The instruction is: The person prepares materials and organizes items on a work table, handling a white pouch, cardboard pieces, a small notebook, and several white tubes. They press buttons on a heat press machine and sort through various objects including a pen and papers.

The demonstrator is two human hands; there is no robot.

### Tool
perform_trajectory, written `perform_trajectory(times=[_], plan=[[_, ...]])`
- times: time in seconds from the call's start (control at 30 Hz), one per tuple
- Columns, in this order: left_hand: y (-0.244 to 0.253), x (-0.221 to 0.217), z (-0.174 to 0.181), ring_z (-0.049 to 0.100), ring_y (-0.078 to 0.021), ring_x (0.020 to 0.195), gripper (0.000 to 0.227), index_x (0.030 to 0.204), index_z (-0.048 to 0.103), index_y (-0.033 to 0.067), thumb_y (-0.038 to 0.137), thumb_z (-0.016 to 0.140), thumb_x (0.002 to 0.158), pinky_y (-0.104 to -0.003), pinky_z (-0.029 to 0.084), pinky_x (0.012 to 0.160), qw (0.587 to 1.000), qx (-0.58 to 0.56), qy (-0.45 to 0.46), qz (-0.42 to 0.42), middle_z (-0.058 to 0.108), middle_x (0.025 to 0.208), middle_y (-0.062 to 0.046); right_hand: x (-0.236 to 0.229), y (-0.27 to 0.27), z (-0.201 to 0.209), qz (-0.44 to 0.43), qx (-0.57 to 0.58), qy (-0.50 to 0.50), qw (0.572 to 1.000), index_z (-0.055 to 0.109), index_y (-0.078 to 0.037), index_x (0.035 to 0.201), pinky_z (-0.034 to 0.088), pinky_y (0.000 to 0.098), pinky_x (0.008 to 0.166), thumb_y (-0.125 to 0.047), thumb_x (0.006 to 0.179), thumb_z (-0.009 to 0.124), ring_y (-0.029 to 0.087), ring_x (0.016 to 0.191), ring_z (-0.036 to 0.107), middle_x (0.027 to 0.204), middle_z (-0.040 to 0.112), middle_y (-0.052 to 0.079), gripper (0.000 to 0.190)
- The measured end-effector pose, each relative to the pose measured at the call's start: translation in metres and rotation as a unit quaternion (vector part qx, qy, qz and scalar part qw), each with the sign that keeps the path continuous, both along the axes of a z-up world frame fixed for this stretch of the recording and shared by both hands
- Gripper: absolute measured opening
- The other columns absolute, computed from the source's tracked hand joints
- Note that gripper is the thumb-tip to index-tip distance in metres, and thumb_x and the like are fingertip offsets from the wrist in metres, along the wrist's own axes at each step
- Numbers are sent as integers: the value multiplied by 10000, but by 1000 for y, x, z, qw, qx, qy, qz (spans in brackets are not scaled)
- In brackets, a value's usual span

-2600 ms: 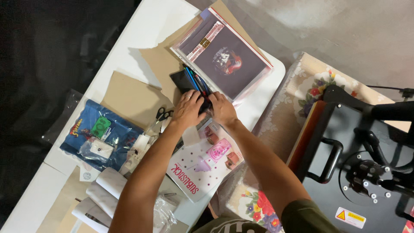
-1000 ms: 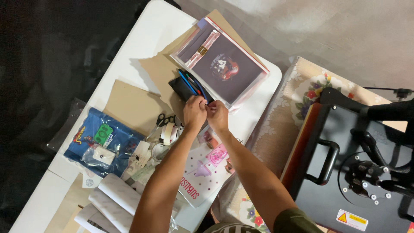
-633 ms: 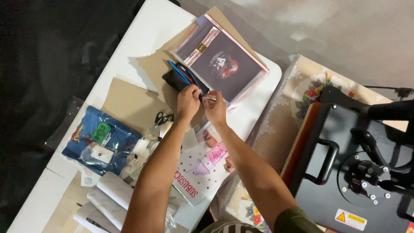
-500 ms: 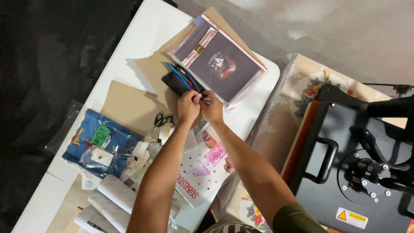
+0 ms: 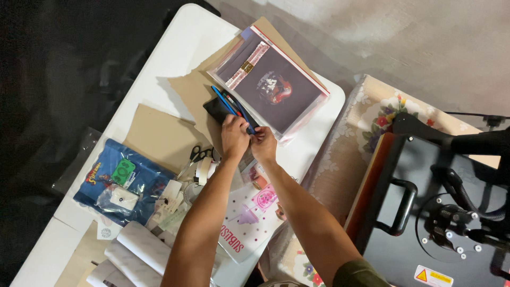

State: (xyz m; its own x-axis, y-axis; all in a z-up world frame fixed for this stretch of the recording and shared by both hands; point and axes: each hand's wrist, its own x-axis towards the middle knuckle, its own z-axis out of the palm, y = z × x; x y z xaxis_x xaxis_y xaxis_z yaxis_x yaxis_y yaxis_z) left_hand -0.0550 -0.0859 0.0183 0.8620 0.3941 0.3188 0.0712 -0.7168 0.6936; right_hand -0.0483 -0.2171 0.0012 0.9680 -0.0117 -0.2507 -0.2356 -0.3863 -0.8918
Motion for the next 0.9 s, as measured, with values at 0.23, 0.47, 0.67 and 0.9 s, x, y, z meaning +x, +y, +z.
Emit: perform_trajectory(times=[0.23, 0.47, 0.67, 0.9], plan=[[31, 23, 18, 463, -525, 1485, 205, 956, 720, 137, 287, 836, 1035, -592, 458, 1234, 997, 25, 66, 38, 420, 1656, -122, -13, -21, -4, -8, 25, 21, 999, 726, -75, 1231, 675, 419, 949, -83, 986, 840, 338, 1101, 835, 1099, 805, 204, 271], [63, 38, 53, 480, -520, 1591, 92, 1038, 785, 185, 245, 854, 1049, -588, 467, 1285, 974, -80, 202, -58, 228, 1856, -199, -10, -27, -4, -1, 7, 16, 1000, 728, -85, 1236, 664, 407, 946, -79, 987, 847, 326, 1076, 823, 1085, 781, 184, 276], [87, 59, 46, 467, -442, 1633, 110, 1015, 858, 310, 365, 927, 950, -459, 462, 1315, 951, -57, 295, -70, 259, 1858, -182, -5, -24, -1, 5, 0, 20, 1000, 721, -98, 1224, 660, 384, 951, -84, 991, 845, 286, 1056, 821, 1065, 789, 142, 264], [87, 68, -8, 685, -458, 1387, 90, 1055, 851, 297, 376, 868, 1016, -513, 568, 1185, 958, -27, 278, -61, 588, 1594, -119, 0, -19, -3, 13, -14, 30, 999, 705, -110, 1269, 675, 363, 954, -210, 995, 897, 248, 1059, 825, 1075, 801, 114, 349]])
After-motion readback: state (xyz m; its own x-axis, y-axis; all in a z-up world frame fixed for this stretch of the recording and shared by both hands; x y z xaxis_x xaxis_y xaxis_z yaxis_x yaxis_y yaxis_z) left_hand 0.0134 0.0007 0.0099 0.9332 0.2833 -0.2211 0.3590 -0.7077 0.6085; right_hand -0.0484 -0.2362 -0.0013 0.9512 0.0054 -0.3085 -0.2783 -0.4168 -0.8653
